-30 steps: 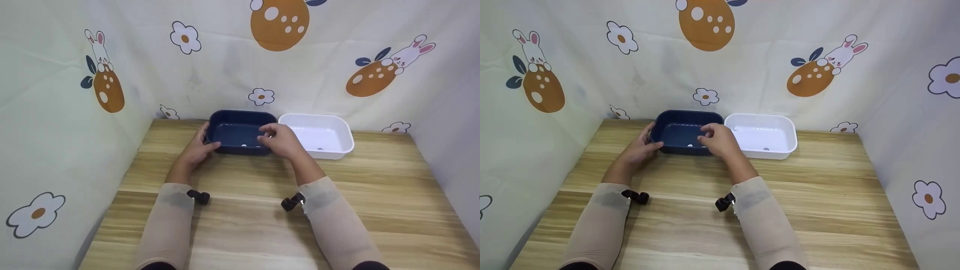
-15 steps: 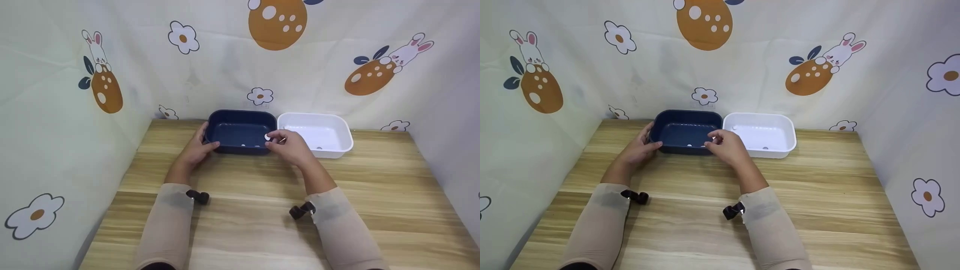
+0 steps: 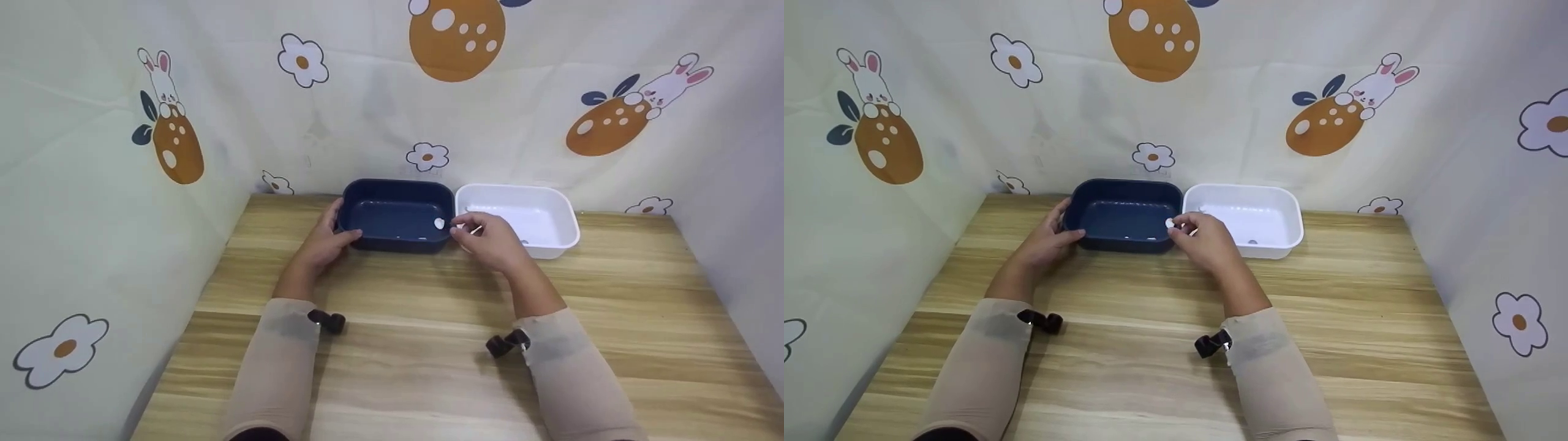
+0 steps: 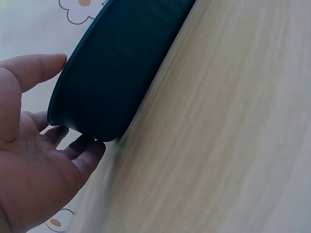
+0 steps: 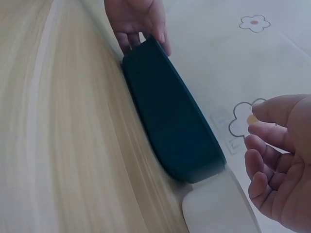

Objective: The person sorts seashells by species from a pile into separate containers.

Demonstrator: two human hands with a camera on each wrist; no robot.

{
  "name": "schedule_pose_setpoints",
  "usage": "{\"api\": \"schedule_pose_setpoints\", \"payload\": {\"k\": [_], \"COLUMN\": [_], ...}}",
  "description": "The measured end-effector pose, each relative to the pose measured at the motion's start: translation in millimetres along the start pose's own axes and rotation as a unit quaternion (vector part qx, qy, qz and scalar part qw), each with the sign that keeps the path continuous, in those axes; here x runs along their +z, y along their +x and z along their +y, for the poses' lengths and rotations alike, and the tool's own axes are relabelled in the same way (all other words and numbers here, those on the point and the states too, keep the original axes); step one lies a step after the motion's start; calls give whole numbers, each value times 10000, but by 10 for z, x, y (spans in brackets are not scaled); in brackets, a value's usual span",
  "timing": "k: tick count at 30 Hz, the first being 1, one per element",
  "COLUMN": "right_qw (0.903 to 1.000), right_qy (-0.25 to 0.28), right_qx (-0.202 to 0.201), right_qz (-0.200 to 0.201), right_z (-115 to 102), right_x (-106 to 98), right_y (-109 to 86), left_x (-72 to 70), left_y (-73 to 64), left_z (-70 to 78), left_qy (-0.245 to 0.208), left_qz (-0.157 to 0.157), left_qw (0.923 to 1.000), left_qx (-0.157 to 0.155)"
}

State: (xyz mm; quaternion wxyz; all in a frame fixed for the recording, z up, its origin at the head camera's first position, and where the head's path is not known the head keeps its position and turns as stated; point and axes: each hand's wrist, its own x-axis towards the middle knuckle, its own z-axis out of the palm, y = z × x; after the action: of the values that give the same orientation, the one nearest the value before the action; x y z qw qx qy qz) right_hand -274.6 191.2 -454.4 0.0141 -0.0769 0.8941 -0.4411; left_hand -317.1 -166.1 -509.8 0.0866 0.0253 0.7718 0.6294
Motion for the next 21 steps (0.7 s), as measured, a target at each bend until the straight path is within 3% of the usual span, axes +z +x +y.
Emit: {"api": "schedule_pose_setpoints", "payload": {"k": [6, 17, 21], "right_qw": [9998, 9992, 9988], "right_qy": [-65, -300, -336], "right_qx": [137, 193, 313], "right_qz": [95, 176, 164], "right_z": [97, 265, 271], "right_x": [-136, -315, -327], "right_y": [-18, -74, -80], "left_x": [16, 40, 39], "left_y": [-8, 5, -7], "left_z": [7, 2, 28], "left_qy": [171, 93, 480], "left_qz": [14, 40, 130], "left_qw": [9998, 9999, 9987], "left_qx": [-87, 19, 69]}}
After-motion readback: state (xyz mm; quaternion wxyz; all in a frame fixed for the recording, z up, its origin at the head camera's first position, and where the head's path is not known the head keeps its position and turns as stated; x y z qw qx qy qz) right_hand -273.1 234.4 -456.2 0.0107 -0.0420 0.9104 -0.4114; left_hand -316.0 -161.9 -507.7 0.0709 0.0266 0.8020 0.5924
